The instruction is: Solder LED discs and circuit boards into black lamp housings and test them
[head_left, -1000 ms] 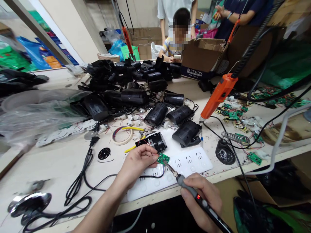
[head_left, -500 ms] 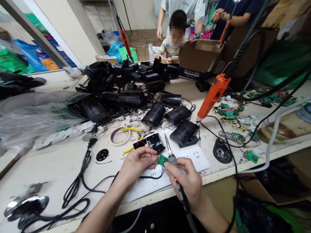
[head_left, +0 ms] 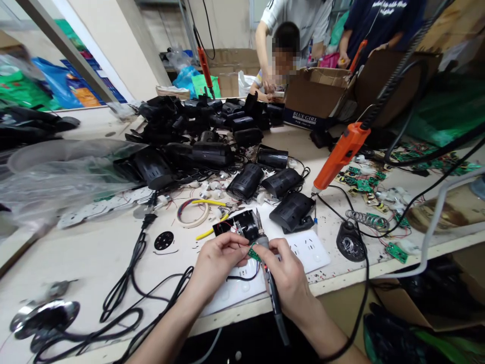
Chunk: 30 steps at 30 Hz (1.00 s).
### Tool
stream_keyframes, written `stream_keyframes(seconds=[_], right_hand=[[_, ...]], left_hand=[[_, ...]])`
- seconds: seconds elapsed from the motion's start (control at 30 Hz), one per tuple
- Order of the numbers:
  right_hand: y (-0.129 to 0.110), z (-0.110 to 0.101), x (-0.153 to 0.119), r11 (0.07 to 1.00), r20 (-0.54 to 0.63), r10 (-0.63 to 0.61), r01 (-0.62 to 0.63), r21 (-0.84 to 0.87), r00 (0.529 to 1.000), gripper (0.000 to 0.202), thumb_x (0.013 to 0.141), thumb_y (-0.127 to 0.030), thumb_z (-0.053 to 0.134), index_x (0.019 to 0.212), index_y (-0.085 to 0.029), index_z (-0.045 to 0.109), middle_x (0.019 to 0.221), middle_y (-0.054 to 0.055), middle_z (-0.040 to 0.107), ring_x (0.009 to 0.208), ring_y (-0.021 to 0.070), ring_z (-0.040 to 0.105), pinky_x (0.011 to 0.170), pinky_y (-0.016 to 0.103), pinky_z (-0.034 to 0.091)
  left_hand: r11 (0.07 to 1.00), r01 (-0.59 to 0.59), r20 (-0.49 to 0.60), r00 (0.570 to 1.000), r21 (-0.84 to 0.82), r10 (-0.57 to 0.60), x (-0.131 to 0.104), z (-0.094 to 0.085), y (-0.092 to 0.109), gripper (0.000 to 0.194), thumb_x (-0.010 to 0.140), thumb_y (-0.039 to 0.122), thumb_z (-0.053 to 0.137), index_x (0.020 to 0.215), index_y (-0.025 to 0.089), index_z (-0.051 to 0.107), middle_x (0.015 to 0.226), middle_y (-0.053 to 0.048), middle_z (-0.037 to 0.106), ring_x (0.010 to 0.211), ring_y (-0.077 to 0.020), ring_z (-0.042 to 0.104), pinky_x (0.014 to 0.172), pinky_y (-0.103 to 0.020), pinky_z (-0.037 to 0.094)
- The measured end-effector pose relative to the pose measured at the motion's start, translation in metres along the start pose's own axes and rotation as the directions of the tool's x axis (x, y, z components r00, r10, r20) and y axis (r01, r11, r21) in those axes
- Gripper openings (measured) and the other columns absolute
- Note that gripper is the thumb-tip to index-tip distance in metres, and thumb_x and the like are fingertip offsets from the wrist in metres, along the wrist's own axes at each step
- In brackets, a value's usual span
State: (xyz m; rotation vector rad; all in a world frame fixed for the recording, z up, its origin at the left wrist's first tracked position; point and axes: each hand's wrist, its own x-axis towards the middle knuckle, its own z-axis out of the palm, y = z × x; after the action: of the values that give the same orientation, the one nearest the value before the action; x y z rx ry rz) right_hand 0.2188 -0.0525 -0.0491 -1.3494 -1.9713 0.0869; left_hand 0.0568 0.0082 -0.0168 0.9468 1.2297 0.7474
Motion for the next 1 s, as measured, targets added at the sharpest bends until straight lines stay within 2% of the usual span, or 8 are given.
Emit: stream_keyframes(seconds=[0.13,0.33,0.43,0.6,0.67,0.8,1.0], right_hand=[[0.000,0.001,-0.001,1.000,-0.009,0.020,-0.020,0.010,1.000,0.032,0.099,-0.017,0.039,0.122,-0.016,0.062,0.094,0.010,0.053,0.083,0.0206,0.061,0.069,0.031,0.056],[0.001,0.003,-0.003,0.997,0.010,0.061,-0.061,0.051,0.998,0.032,0.099,-0.019,0.042,0.124,-0.019,0.061,0.094,0.009,0.053,0.084,0.0205,0.062,0.070,0.030,0.057],[0.000,0.002,-0.001,0.996,-0.071,0.042,-0.036,0.081,0.997,0.032,0.097,-0.015,0.045,0.123,-0.019,0.061,0.095,0.009,0.052,0.083,0.0204,0.061,0.068,0.030,0.056],[-0.005,-0.020,-0.003,0.971,-0.228,0.069,-0.013,0.238,0.971,0.025,0.090,-0.016,0.059,0.114,-0.019,0.064,0.089,0.006,0.052,0.076,0.0177,0.058,0.064,0.029,0.053],[-0.007,-0.033,-0.012,0.946,-0.226,0.094,-0.017,0.324,0.970,0.025,0.090,-0.015,0.058,0.114,-0.020,0.063,0.088,0.005,0.051,0.072,0.0166,0.057,0.058,0.027,0.051],[-0.010,-0.048,-0.034,0.927,-0.128,0.087,-0.033,0.375,0.988,0.034,0.088,-0.012,0.057,0.120,-0.022,0.061,0.087,0.005,0.054,0.065,0.0153,0.057,0.052,0.026,0.047],[-0.017,-0.033,-0.049,0.905,-0.184,0.127,-0.038,0.425,0.975,0.031,0.089,-0.011,0.052,0.116,-0.020,0.064,0.077,0.003,0.054,0.061,0.0148,0.054,0.055,0.027,0.047]], left_hand=[[1.000,-0.005,0.002,1.000,0.000,0.005,0.004,-0.001,-0.005,0.030,0.055,0.031,0.085,0.076,0.014,0.070,0.063,0.001,0.066,0.057,-0.0104,0.064,0.064,-0.023,0.059],[1.000,-0.006,0.005,1.000,-0.016,0.006,0.000,0.001,0.001,0.027,0.059,0.029,0.083,0.078,0.015,0.071,0.065,0.003,0.065,0.059,-0.0105,0.065,0.067,-0.024,0.060],[1.000,-0.009,-0.009,1.000,-0.023,0.009,-0.001,0.002,0.002,0.027,0.058,0.028,0.084,0.077,0.015,0.070,0.063,0.003,0.066,0.058,-0.0106,0.065,0.066,-0.024,0.059],[0.999,-0.017,-0.002,1.000,-0.040,0.017,-0.002,0.003,0.002,0.026,0.060,0.027,0.083,0.079,0.014,0.070,0.069,0.001,0.069,0.061,-0.0106,0.066,0.064,-0.023,0.060],[0.999,-0.026,-0.022,0.999,-0.044,0.025,-0.002,0.003,0.002,0.026,0.061,0.027,0.083,0.079,0.014,0.070,0.069,0.001,0.069,0.061,-0.0108,0.067,0.064,-0.022,0.060],[0.999,-0.012,-0.018,1.000,-0.033,0.012,-0.002,0.002,0.004,0.025,0.062,0.026,0.083,0.080,0.014,0.069,0.068,0.001,0.069,0.061,-0.0112,0.068,0.064,-0.023,0.060],[1.000,0.003,-0.005,1.000,-0.026,-0.003,0.000,0.001,0.004,0.027,0.061,0.025,0.082,0.081,0.013,0.069,0.067,0.000,0.069,0.061,-0.0104,0.067,0.063,-0.021,0.060]])
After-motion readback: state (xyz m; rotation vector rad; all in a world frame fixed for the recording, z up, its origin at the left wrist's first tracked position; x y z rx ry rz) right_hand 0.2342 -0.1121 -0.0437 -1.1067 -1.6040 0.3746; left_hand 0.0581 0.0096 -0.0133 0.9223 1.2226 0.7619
